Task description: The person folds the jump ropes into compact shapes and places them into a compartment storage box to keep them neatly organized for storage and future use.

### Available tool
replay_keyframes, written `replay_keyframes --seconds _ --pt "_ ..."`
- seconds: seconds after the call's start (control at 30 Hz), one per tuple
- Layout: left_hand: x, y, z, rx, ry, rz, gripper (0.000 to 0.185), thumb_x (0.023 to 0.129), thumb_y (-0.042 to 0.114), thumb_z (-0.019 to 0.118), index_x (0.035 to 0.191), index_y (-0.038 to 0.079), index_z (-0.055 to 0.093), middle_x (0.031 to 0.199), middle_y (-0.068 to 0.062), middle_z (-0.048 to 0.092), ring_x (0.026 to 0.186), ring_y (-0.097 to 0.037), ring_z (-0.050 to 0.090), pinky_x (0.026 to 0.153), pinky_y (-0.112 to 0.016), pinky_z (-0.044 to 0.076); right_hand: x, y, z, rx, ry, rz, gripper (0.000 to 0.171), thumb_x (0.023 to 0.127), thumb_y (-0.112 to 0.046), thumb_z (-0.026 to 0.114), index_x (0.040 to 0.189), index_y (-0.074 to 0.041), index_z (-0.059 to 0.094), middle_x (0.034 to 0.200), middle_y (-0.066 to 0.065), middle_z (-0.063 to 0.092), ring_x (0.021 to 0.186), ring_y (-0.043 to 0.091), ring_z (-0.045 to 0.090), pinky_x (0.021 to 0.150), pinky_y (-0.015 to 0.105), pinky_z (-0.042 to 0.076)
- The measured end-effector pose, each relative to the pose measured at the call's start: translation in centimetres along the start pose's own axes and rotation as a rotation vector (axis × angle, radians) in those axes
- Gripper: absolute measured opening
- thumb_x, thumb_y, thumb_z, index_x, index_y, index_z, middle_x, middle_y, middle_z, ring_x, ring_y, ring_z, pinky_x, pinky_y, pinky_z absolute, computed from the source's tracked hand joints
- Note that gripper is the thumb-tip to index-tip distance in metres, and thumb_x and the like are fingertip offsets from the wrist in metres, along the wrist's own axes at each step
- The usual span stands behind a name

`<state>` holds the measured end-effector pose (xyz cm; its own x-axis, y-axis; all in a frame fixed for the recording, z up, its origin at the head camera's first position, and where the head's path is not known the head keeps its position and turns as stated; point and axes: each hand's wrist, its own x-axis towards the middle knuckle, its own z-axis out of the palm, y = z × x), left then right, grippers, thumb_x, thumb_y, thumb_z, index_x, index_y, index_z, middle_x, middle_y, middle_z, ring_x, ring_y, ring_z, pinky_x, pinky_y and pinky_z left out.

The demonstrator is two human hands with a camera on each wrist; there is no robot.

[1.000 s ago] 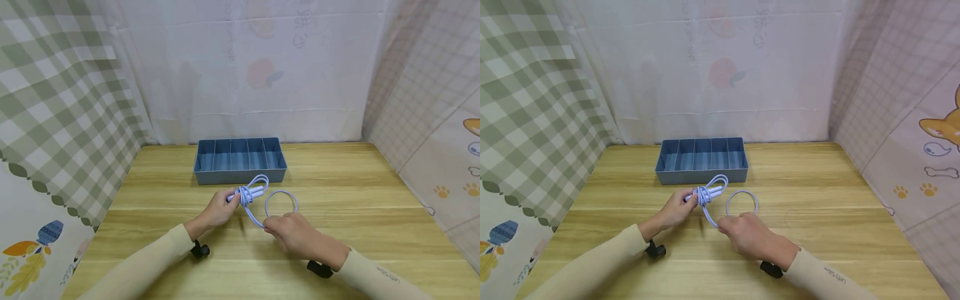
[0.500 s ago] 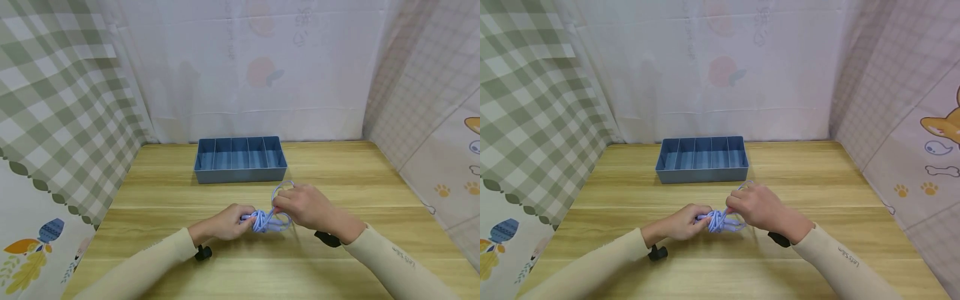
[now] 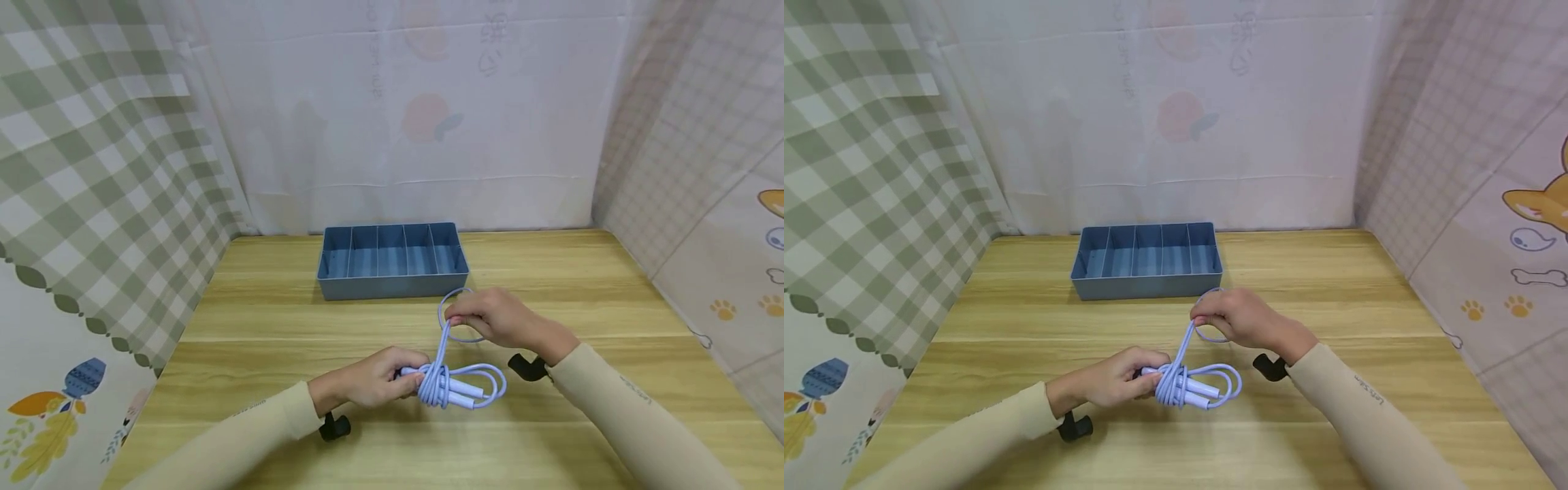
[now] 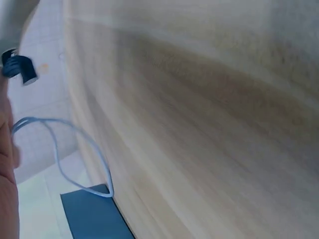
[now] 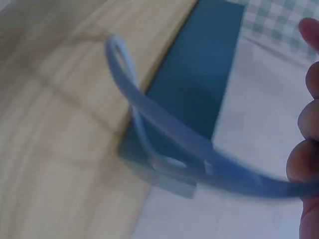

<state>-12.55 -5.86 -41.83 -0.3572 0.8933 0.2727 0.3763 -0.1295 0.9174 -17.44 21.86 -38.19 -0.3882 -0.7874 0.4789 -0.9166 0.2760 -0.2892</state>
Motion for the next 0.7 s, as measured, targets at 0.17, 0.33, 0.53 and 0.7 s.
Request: replay_keyframes --seconds 0.17,0.33,0.53,0.7 --pt "0.1 0.5 -0.1 -0.044 0.085 0.025 0.022 0.109 0.004 0.041 0.093 0.002 0.057 0.067 -0.005 0.045 0.058 -0.002 0.041 0.051 -0.021 0.037 -1.1 0.8 1.6 0.008 0.051 -0.002 0.008 0.101 -0.017 0.067 0.097 -0.018 0.074 0.087 -0.009 0.07 0.074 0.003 0.06 0.066 0.019 0.051" --pt "0.4 0.7 -0.3 -0.16 0.194 0.04 0.026 0.11 0.007 0.038 0.092 -0.005 0.052 0.067 -0.013 0.042 0.057 -0.006 0.039 0.048 -0.022 0.033 -1.9 0.2 3.5 0.006 0.097 0.057 0.023 0.084 0.004 0.073 0.098 -0.014 0.075 0.093 -0.003 0.074 0.084 0.011 0.07 0.072 0.029 0.057" --pt "0.9 0.4 -0.6 -0.3 0.351 -0.002 0.035 0.113 0.015 0.035 0.099 -0.014 0.048 0.071 -0.006 0.041 0.058 -0.008 0.035 0.049 -0.022 0.029 -2.1 -0.6 5.2 -0.139 0.131 0.092 0.012 0.084 0.002 0.072 0.09 -0.009 0.07 0.081 0.0 0.07 0.072 0.015 0.065 0.062 0.036 0.055" --pt "1.3 0.2 -0.9 -0.303 0.549 -0.154 0.032 0.112 0.015 0.036 0.099 -0.01 0.051 0.071 -0.002 0.043 0.058 -0.008 0.036 0.05 -0.021 0.031 -1.9 -1.4 5.9 -0.173 0.118 0.109 0.013 0.098 -0.01 0.065 0.088 -0.016 0.059 0.067 -0.012 0.054 0.058 0.002 0.044 0.05 0.022 0.04"
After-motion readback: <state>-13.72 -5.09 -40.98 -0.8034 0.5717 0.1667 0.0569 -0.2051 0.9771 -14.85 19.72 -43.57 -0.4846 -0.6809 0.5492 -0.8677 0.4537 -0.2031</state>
